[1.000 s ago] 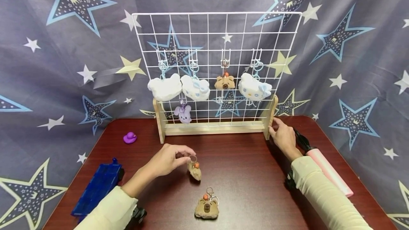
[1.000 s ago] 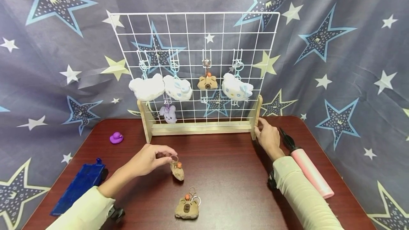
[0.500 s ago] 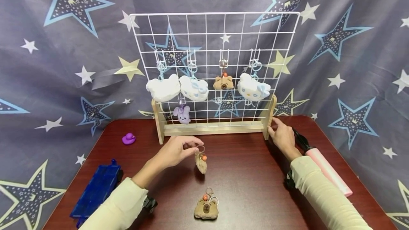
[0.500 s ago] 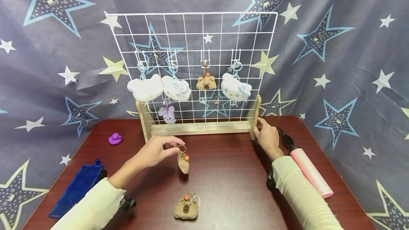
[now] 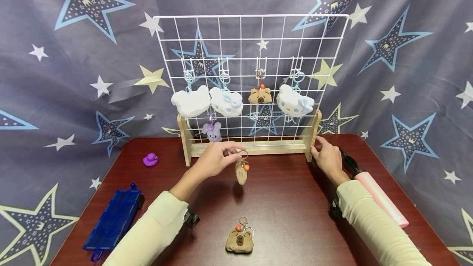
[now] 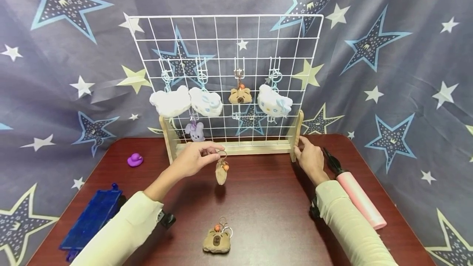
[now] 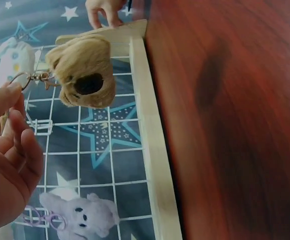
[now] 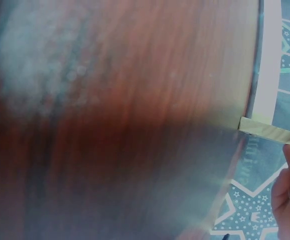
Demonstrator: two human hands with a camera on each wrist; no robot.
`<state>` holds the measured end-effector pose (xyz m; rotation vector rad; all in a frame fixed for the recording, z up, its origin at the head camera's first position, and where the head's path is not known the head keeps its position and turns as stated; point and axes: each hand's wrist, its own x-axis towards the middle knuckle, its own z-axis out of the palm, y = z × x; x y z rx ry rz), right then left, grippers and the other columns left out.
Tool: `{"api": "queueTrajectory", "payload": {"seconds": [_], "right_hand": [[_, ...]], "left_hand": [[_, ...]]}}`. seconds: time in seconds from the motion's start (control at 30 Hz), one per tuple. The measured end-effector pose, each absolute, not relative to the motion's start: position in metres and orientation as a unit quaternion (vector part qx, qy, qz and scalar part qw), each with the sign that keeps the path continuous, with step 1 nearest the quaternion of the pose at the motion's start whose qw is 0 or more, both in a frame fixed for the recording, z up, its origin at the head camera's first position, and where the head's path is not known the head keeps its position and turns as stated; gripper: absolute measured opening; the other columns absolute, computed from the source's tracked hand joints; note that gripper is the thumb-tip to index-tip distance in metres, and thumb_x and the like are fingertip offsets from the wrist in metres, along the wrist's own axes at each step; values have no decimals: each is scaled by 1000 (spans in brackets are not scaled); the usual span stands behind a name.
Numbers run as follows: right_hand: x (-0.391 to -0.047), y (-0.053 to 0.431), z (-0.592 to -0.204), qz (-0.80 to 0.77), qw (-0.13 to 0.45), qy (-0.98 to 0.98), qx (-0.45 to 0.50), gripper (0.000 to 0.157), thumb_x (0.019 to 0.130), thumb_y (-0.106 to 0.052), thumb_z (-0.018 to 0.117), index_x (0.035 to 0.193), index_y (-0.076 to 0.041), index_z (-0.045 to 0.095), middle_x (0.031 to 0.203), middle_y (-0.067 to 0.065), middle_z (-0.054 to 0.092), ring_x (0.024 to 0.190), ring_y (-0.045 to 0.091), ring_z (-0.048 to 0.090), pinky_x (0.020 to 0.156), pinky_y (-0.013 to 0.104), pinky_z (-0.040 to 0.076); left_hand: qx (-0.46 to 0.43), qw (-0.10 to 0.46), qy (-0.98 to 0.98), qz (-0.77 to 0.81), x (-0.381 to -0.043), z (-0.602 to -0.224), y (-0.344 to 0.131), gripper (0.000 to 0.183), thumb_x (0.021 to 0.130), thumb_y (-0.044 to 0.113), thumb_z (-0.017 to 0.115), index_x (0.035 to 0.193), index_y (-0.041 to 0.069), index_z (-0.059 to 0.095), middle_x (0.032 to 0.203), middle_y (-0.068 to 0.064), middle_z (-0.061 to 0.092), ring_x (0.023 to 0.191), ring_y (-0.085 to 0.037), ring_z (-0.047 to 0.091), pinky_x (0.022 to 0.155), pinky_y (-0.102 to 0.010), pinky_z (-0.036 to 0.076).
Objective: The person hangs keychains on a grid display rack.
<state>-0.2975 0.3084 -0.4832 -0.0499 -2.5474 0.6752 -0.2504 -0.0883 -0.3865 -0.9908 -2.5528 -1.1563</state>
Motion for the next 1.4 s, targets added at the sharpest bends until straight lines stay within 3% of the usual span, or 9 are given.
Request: {"api": "queueTrajectory", "payload": {"seconds": [0.27, 0.67, 1.4], "right_hand": [[-297, 308, -482, 250, 246, -936, -19, 40, 92, -23, 69, 130, -13, 64, 96, 10, 80, 87, 42, 73, 72, 56, 52], [-298, 310, -485, 250, 252, -935, -20, 40, 92, -22, 69, 131, -13, 65, 95, 12, 79, 88, 43, 73, 72, 56, 52], [-297, 308, -487, 252, 249, -935, -32, 40, 92, -24, 69, 131, -15, 65, 97, 10, 80, 89, 42, 73, 74, 57, 52]], "left_hand": [[-299, 102, -857, -407, -263, -378, -69, 21, 94, 22, 73, 114, 19, 77, 81, -1, 77, 66, -6, 64, 56, -23, 49], [-267, 147, -864, -400, -289, -371, -42, 23, 94, 26, 73, 116, 22, 77, 80, 3, 75, 52, -5, 48, 49, -23, 35], [-183, 170, -859, -447, -321, -379, -22, 22, 95, 25, 70, 116, 27, 76, 88, 2, 77, 60, -10, 55, 52, -23, 38]]}}
